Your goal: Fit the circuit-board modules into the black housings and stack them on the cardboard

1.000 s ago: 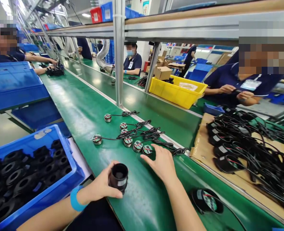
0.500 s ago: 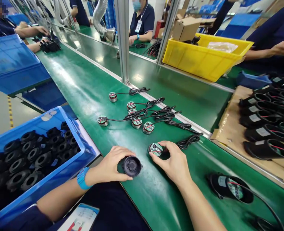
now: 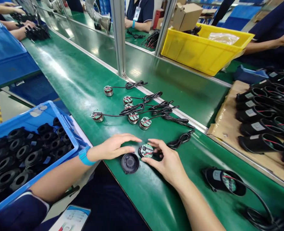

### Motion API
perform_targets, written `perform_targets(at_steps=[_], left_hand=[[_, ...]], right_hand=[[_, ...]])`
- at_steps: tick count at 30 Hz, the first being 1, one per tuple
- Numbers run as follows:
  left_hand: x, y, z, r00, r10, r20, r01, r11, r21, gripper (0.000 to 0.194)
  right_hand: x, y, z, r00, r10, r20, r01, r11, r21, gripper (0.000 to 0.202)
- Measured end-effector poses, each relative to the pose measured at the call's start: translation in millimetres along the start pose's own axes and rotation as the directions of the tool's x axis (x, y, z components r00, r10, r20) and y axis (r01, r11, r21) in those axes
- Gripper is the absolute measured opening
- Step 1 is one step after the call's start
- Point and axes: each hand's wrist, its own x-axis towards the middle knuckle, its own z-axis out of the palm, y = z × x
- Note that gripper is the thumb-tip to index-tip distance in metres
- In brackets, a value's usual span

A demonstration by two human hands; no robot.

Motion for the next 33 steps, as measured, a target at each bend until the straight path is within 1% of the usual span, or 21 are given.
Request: perform_targets(at_steps=[2,3,5,9,11,16,20,23,25,27,29,31,32,33], left_hand=[[22,-6,-1.4,0.994,0.038,0.102,-0.041,0.999,0.027,0.031],[30,-10,-0.4,0.99,0.043,0.134,-0.049,0.998,0.036,0.03],[39,-16,3.8,0.988,0.045,0.15,-0.053,0.997,0.049,0.028],[38,-22,11.9,0.996,0.04,0.079,-0.041,0.999,0.005,0.026],[36,-21,12.8,0.997,0.04,0.067,-0.039,0.999,-0.022,0.027],[38,-19,9.5,0.99,0.068,0.124,-0.064,0.997,-0.031,0.031],[39,-20,9.3,0.986,0.084,0.144,-0.085,0.996,-0.004,0.032],[40,-19,10.9,0.988,0.068,0.142,-0.069,0.998,0.001,0.033],[40,-18,11.2,0.985,0.052,0.162,-0.051,0.999,-0.011,0.036],[38,-17,10.1,0.987,0.021,0.16,-0.013,0.999,-0.047,0.041],[30,-17,7.6,0.996,-0.034,0.078,0.046,0.988,-0.148,0.049],[15,-16,6.1,0.996,-0.083,-0.024,0.074,0.963,-0.259,0.067],[5,-16,6.5,0.994,-0.094,-0.06,0.073,0.957,-0.282,0.08],[-5,-15,8.2,0.992,-0.095,-0.085,0.069,0.961,-0.269,0.095]], right_hand=[[0,-1,1,0.999,0.019,-0.032,-0.017,0.999,0.034,0.058],[0,-1,1,0.999,0.023,-0.038,-0.021,0.999,0.045,0.056],[-1,-1,1,0.999,0.032,-0.033,-0.03,0.998,0.051,0.051],[-2,0,-1,0.998,0.044,-0.039,-0.041,0.997,0.061,0.046],[-1,2,-2,0.998,0.039,-0.039,-0.036,0.996,0.082,0.044],[-2,3,-3,0.998,0.009,-0.056,-0.002,0.992,0.126,0.039],[-2,2,-1,0.998,0.011,-0.064,-0.002,0.991,0.133,0.038],[0,4,1,0.997,0.013,-0.074,-0.005,0.993,0.115,0.041],[2,6,1,0.996,0.026,-0.079,-0.02,0.997,0.079,0.045],[4,7,-2,0.995,0.05,-0.091,-0.048,0.999,0.025,0.051],[2,2,-10,0.988,0.069,-0.139,-0.072,0.997,-0.016,0.059],[-4,-10,-20,0.976,0.046,-0.215,-0.058,0.997,-0.047,0.066],[-9,-18,-24,0.969,0.018,-0.248,-0.037,0.997,-0.073,0.066],[-14,-26,-28,0.964,-0.019,-0.267,-0.01,0.995,-0.104,0.064]])
